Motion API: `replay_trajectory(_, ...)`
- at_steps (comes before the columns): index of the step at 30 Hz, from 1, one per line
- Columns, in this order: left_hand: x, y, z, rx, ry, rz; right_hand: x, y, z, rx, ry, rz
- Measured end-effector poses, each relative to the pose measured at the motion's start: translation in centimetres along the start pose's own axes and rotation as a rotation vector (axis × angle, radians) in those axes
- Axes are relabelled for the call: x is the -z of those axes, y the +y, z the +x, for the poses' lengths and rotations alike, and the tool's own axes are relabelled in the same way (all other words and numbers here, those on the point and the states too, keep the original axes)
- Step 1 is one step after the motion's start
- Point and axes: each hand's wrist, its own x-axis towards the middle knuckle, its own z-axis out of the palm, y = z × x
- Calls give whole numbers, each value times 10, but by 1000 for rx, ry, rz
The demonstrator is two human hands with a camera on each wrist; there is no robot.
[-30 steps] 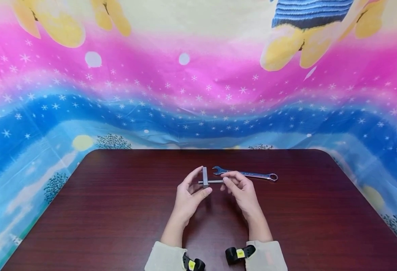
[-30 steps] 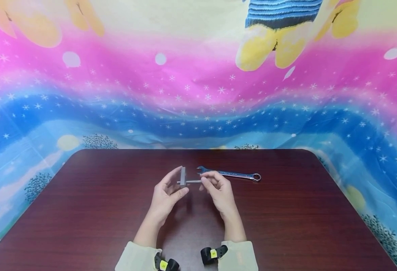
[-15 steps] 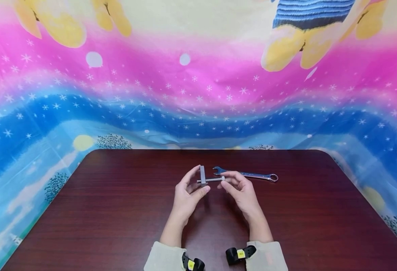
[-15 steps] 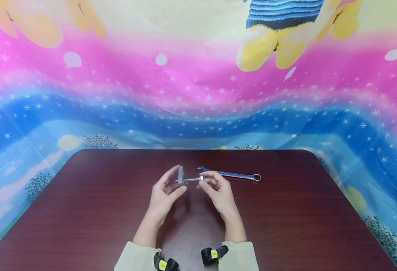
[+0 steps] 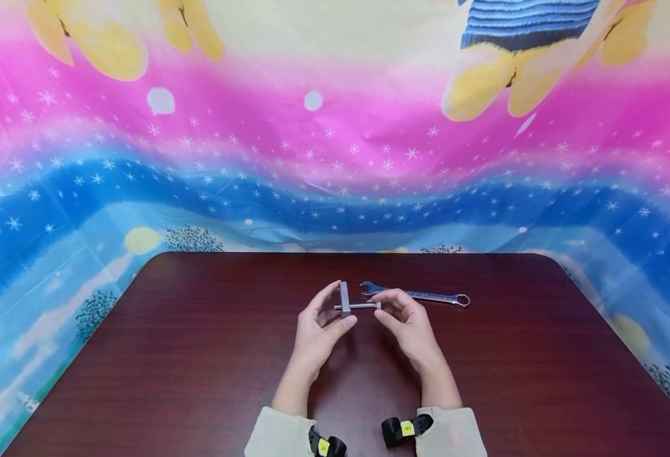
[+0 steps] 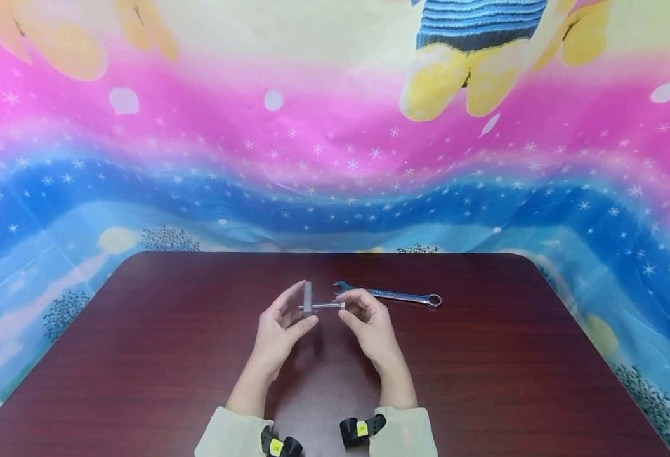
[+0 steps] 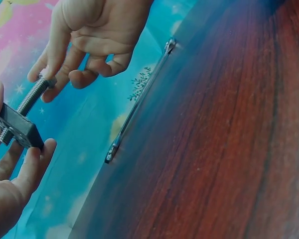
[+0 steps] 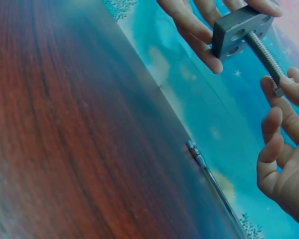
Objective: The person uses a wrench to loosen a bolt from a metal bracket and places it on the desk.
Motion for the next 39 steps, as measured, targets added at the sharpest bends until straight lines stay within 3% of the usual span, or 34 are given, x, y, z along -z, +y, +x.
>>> replay_trajectory(8,-1,1,-1,-9,-28,5,0,-3,0,-88,62,30)
replay_trajectory(12,-3,2,0,-11,-35,2,0,-3,1,-78,79,40)
replay_trajectory(20,0,-1,0,-9,-1,8,1,-2,-1,-39,7,15)
replay_trajectory(27,-2,-1,-1,-4,-21,-6,0,-2,-1,-106,76,55)
replay_trajectory(32,-3,-1,-2,-6,-30,-3,-1,-2,-1,-92,92,49)
replay_trajectory(39,0,-2,0,-11,0,-1,2,-2,-1,-6,-6,22)
